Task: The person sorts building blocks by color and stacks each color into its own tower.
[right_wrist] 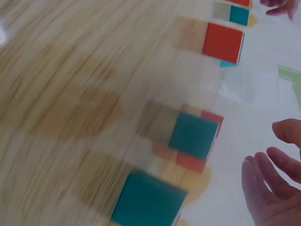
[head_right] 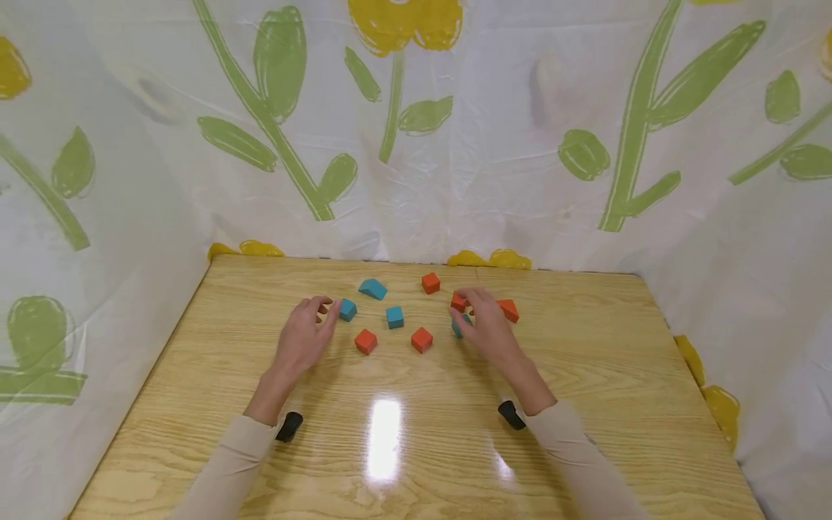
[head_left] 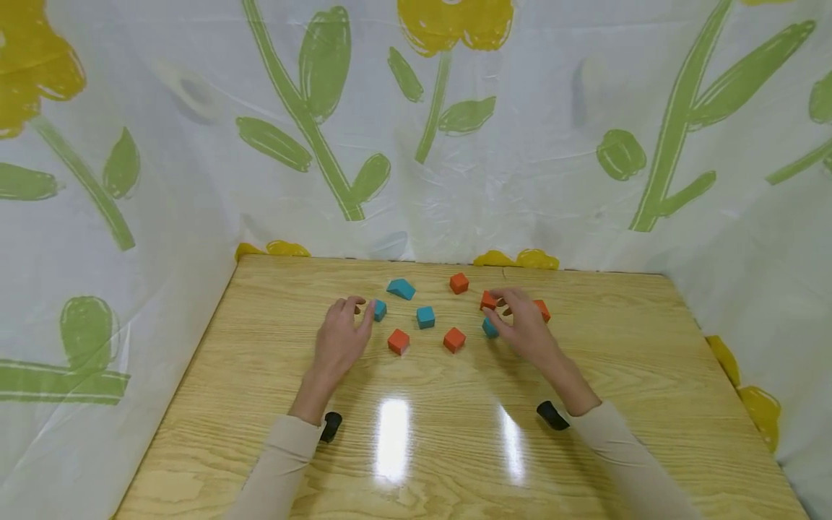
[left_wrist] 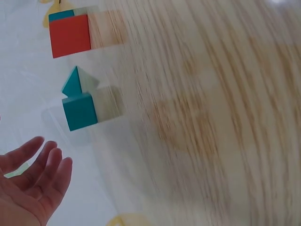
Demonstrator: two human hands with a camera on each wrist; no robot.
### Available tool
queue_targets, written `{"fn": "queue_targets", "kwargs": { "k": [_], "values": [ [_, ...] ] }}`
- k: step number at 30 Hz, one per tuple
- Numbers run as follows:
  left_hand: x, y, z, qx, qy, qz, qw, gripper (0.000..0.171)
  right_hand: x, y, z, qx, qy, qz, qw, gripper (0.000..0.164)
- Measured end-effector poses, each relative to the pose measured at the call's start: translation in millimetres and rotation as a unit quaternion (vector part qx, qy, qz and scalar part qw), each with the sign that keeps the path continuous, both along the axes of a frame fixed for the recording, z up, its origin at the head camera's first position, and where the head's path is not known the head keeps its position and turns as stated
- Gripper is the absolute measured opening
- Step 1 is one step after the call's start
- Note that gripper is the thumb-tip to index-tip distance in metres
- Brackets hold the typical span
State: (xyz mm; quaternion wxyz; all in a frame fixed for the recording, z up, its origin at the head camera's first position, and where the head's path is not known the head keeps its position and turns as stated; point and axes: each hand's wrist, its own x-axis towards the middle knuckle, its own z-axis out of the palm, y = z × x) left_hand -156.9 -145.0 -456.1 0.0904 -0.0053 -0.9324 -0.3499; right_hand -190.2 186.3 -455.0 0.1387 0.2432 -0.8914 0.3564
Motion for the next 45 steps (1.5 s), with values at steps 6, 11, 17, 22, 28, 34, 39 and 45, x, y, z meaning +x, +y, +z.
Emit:
{"fn": "queue_targets", "kwargs": {
  "k": [6,11,17,22,28,34,39,45],
  "values": [
    [0.3,7.4,-3.4,0.019,-0.012,-0.005,0.9997,0.051,1.4,-14.1,-0.9,-0.010,-0.014,0.010,1.000,0.031],
    [1.9,14.4,-2.2,0.047,-0.012,-0.006,0.9988,0.046,1.3,-26.5,-2.4,-0.024,-0.009,0.028,0.999,0.032],
    [2.4,21.3,-4.5,0.066,-0.016,-0.019,0.9975,0.039,0.3,-43.4,-5.5,-0.029,-0.008,0.054,0.998,0.031],
    [1.8,25.8,-6.6,0.082,-0.013,-0.017,0.9964,0.033,1.3,-58.0,-7.2,-0.037,-0.016,0.072,0.997,0.032],
    [3.2,32.2,-7.1,0.103,-0.014,-0.017,0.9944,0.028,2.9,-72.1,-11.2,-0.035,-0.015,0.094,0.995,0.031],
    [3.6,38.1,-11.0,0.119,-0.029,-0.026,0.9921,0.025,6.0,-83.7,-16.2,-0.015,-0.026,0.108,0.994,0.033],
    [5.8,37.5,-14.5,0.135,-0.044,-0.059,0.9882,0.024,9.7,-94.1,-19.2,0.008,-0.040,0.149,0.988,0.033],
    [7.9,34.9,-16.8,0.133,-0.054,-0.081,0.9863,0.018,13.9,-106.7,-21.1,0.026,-0.056,0.179,0.982,0.032]
  ]
}}
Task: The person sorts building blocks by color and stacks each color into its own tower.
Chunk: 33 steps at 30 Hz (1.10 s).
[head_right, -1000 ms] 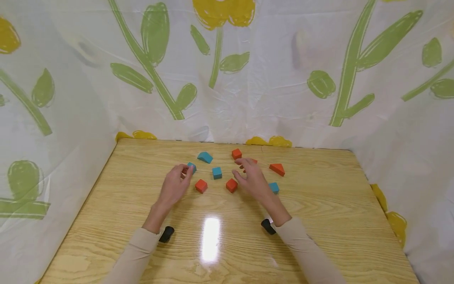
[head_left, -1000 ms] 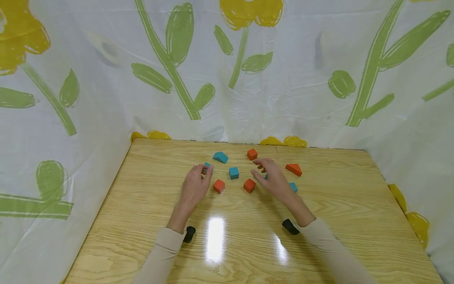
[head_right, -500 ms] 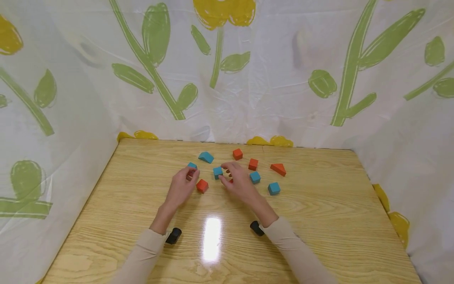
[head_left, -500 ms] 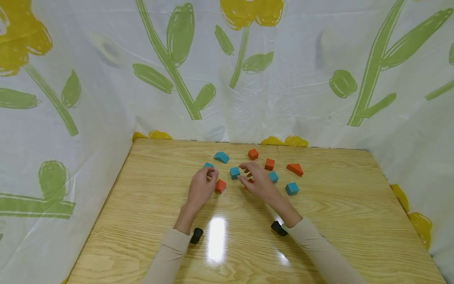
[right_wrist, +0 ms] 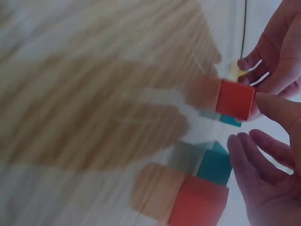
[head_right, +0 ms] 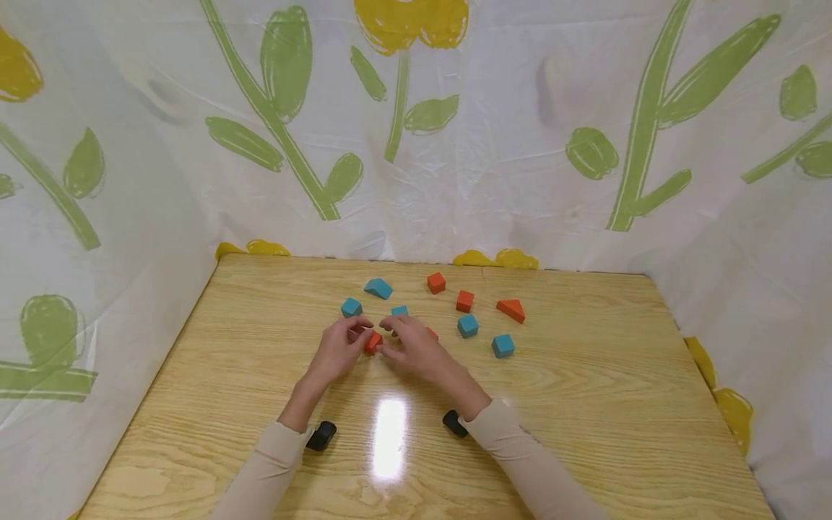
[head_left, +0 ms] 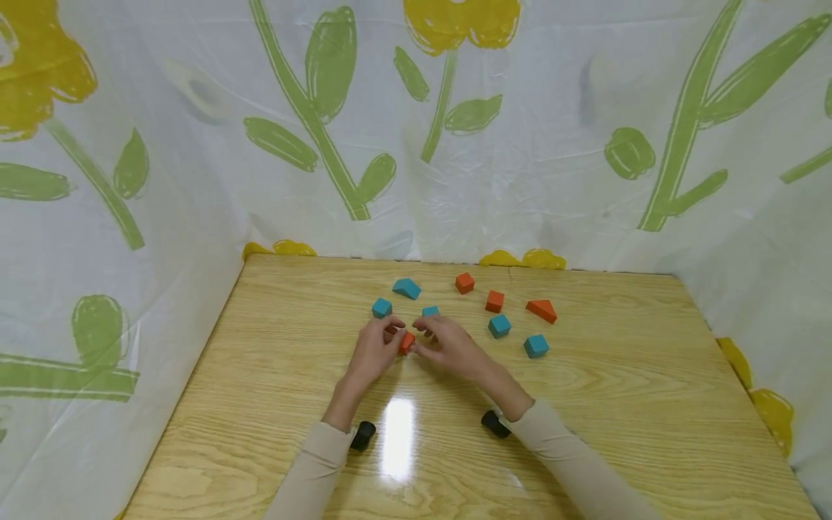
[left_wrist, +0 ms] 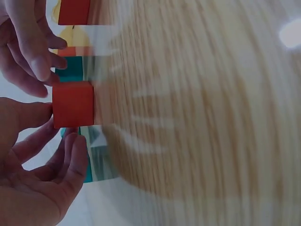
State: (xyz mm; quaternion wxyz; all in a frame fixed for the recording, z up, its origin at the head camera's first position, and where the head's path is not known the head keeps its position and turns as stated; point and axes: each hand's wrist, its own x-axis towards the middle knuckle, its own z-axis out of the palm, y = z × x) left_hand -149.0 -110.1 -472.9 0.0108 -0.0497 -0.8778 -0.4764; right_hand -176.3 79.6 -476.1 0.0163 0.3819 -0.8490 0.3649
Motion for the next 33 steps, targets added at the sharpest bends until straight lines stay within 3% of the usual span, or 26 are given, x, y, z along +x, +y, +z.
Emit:
{"fn": "queue_targets", "kwargs": {
  "k": [15,26,33],
  "values": [
    [4.0,-7.6,-0.8,0.011,-0.017,-0.017,0.9996,0.016,2.6,-17.9,-5.7,0.022,-0.009,0.005,1.000,0.026],
    [10.5,-23.1,-1.1,0.042,-0.033,-0.097,0.9938,0.033,5.6,-19.9,1.1,0.033,-0.046,0.014,0.998,0.026],
    [16.4,-36.5,-1.5,0.042,-0.030,-0.150,0.9873,0.037,8.1,-21.0,1.7,0.012,-0.093,0.052,0.994,0.026]
  ]
}}
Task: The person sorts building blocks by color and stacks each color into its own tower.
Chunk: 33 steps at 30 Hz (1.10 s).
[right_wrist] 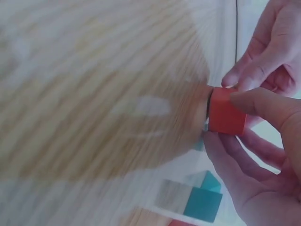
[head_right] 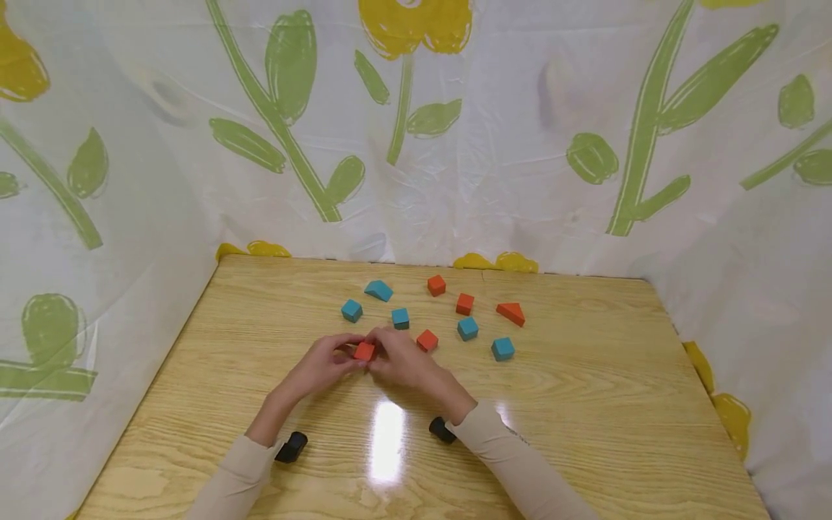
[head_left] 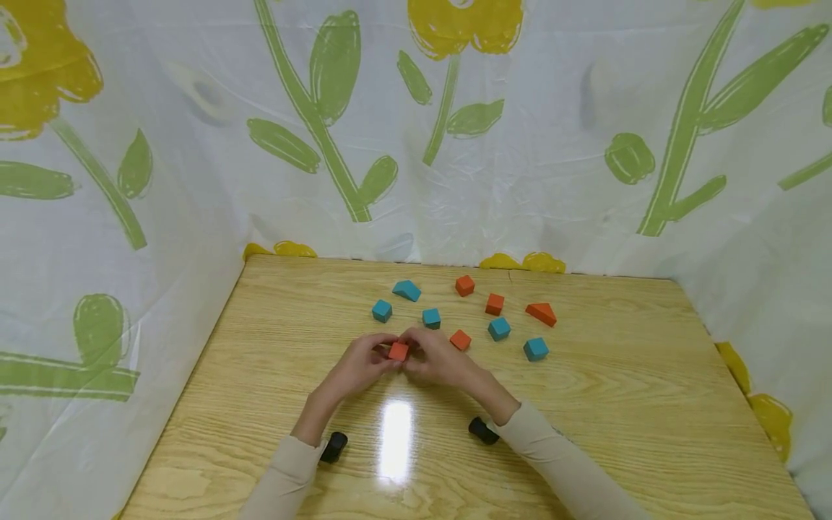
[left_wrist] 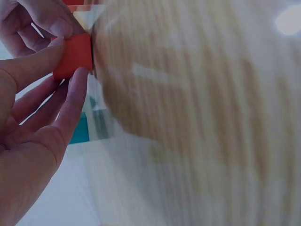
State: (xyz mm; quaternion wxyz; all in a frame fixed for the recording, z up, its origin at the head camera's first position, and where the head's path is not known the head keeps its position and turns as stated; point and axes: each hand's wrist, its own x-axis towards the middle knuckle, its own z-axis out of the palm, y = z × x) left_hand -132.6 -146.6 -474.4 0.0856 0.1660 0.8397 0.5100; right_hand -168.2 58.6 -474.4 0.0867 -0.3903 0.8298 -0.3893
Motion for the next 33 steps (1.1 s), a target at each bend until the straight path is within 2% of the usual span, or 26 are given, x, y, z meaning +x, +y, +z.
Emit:
{"fn": "queue_targets", "kwargs": {
  "k": [6,12,15,22,30,33],
  "values": [
    [6.5,-9.0,-0.6,0.017,-0.010,-0.017,0.9997,0.037,2.2,-2.2,0.2,-0.014,-0.010,0.030,0.999,0.025],
    [12.5,-15.5,-2.1,0.018,-0.021,-0.013,0.9995,0.030,7.4,-4.6,0.1,0.007,-0.005,0.024,1.000,0.027],
    [15.2,-19.5,-3.4,0.013,-0.020,-0.011,0.9997,0.027,9.8,-6.8,-0.9,0.000,-0.025,0.029,0.999,0.026],
    [21.3,-28.3,-4.4,0.034,-0.018,-0.027,0.9989,0.032,15.3,-13.1,-2.3,-0.031,-0.088,0.049,0.994,0.023],
    [26.4,-36.0,-6.0,0.018,-0.019,-0.030,0.9992,0.032,23.3,-19.8,0.1,-0.033,-0.121,0.045,0.991,0.024],
    [27.5,-39.7,-6.2,0.015,-0.015,-0.032,0.9993,0.034,24.4,-23.1,-0.4,-0.030,-0.116,0.042,0.992,0.024]
  ]
}}
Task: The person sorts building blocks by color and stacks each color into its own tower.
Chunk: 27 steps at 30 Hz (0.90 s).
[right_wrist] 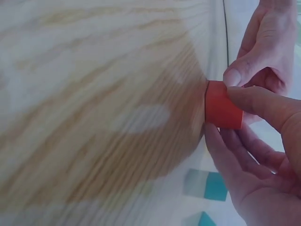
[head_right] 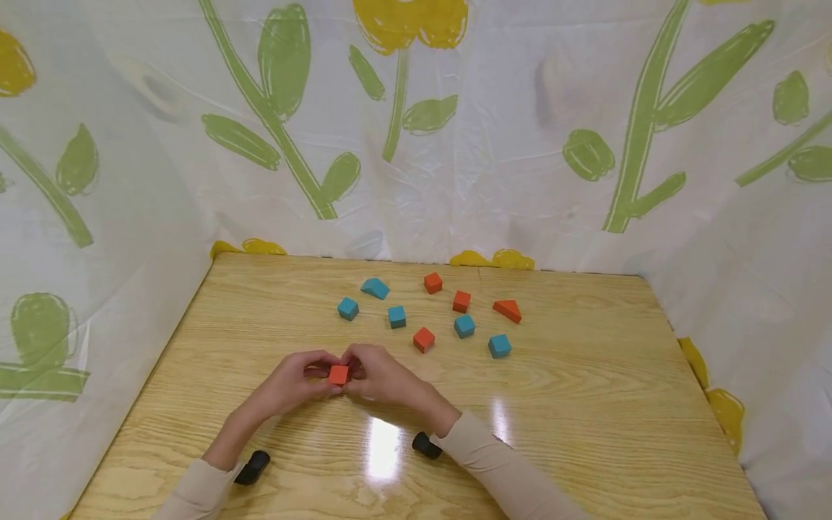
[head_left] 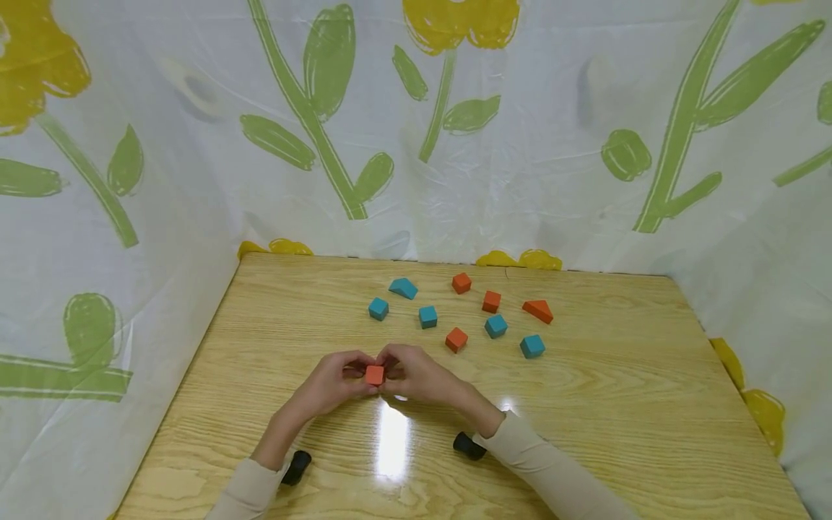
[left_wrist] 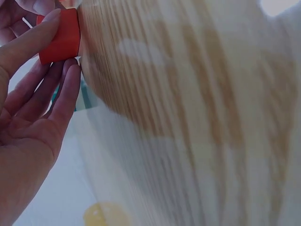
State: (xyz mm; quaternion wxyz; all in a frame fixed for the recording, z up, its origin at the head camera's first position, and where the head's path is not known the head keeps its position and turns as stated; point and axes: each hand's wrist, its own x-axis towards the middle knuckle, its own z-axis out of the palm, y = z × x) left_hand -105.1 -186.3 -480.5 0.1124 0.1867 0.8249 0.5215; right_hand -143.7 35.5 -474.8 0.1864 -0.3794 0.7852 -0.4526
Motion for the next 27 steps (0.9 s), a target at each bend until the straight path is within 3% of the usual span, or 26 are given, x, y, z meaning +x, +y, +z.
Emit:
{"fn": "queue_targets", "kwargs": {
  "k": [9,14,23,27],
  "values": [
    [0.6,-4.3,0.6,-0.002,-0.003,0.006,1.0000,0.031,-0.1,-1.5,2.4,0.033,0.021,-0.005,0.999,0.028],
    [-0.9,-5.2,-0.8,-0.012,0.003,0.005,0.9999,0.028,-3.4,9.7,7.8,0.058,0.031,-0.020,0.998,0.034],
    [-1.6,-5.1,1.6,-0.009,0.004,0.000,1.0000,0.027,-13.7,34.6,17.0,0.046,0.071,-0.045,0.995,0.031],
    [-1.4,-5.6,1.7,-0.009,0.002,-0.003,1.0000,0.027,-18.8,47.3,19.5,0.054,0.108,-0.052,0.991,0.029]
  ]
}}
